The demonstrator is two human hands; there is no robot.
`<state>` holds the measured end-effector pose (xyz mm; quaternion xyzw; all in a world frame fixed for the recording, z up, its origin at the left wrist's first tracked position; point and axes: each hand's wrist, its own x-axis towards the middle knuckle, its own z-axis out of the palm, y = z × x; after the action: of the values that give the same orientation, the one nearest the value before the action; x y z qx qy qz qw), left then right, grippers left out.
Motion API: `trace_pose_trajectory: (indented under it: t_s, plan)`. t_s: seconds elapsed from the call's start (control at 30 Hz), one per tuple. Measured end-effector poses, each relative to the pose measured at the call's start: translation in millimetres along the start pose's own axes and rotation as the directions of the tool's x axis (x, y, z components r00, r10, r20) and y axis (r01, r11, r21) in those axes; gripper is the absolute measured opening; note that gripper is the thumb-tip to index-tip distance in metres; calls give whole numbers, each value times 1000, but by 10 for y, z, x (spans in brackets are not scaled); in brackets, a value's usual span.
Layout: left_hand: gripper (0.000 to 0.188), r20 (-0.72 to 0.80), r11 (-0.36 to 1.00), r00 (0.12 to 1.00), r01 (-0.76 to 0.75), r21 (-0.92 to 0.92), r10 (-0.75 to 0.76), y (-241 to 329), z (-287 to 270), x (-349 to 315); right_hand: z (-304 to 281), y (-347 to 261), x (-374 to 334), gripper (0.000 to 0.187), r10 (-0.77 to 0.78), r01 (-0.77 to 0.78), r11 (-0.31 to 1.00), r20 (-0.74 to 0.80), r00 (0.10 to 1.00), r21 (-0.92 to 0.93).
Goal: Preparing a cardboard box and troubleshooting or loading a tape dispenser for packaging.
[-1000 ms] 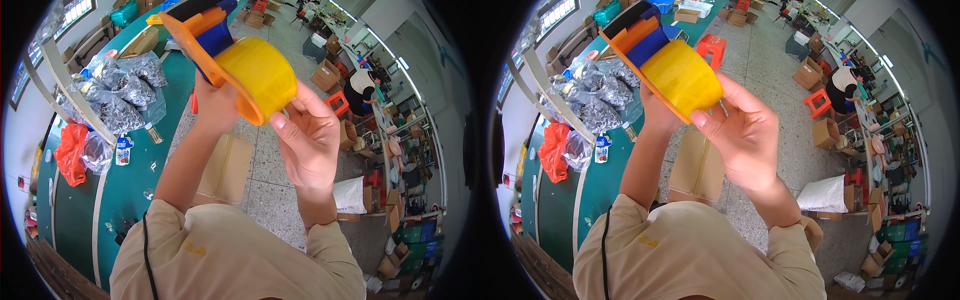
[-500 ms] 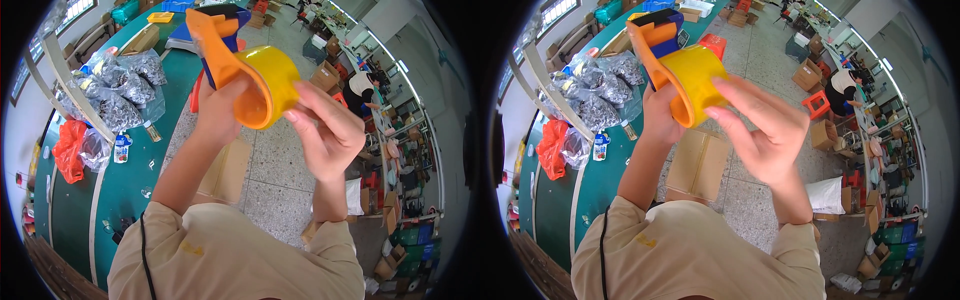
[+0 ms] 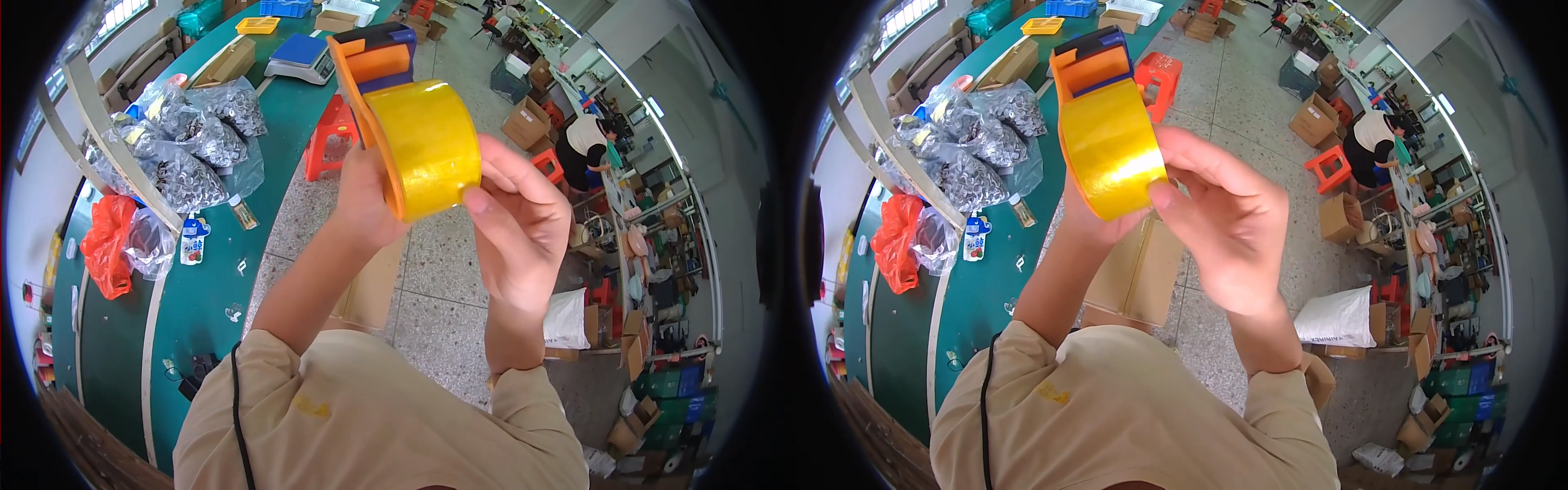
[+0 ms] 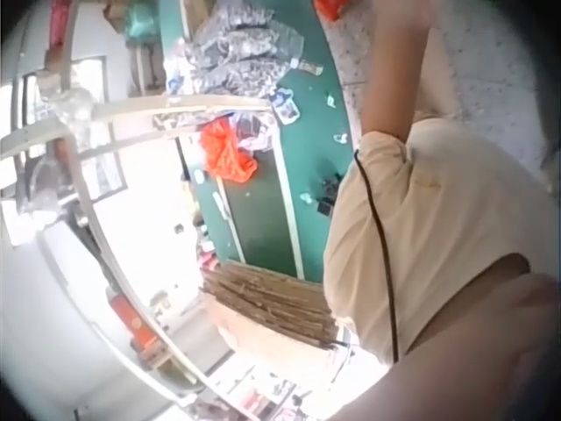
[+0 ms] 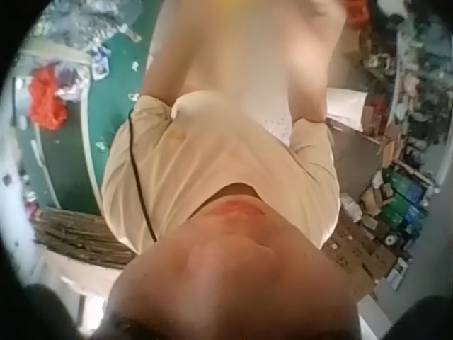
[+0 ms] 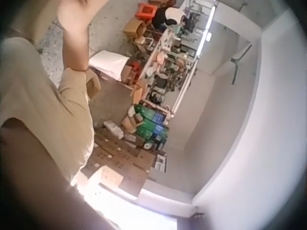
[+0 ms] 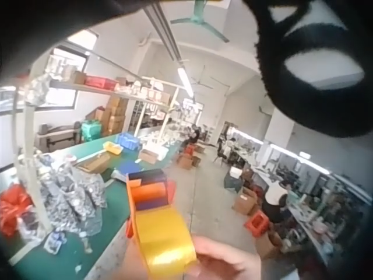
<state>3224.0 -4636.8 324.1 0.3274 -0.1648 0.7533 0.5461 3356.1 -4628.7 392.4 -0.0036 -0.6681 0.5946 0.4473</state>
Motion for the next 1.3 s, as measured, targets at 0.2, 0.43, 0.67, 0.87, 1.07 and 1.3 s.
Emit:
trace_pose_trajectory:
  t_s: [0.2,0.43,0.67,0.87,1.07,1.3]
  plan:
    - [42,-123,929,988,-42,368,94,-15,-37,-3,-5,22,-40,33,9,-14,999,-92,996,-49]
    - [39,-231,841,950,-53,538,208,42,-112,17,-17,31,-62,30,33,-37,999,-143,989,-26]
    - [39,-199,825,945,-110,554,260,61,-145,23,-18,45,-94,26,48,-48,999,-209,977,7]
    - [35,-279,866,932,-68,496,233,19,-86,5,-55,60,-106,36,44,-41,999,-86,995,34]
    - [33,-297,864,926,-56,501,232,12,-75,2,-6,72,-120,39,57,-43,989,-98,994,142]
    - [47,-295,825,922,-45,563,252,59,5,36,3,90,-157,40,39,-29,996,-123,992,81]
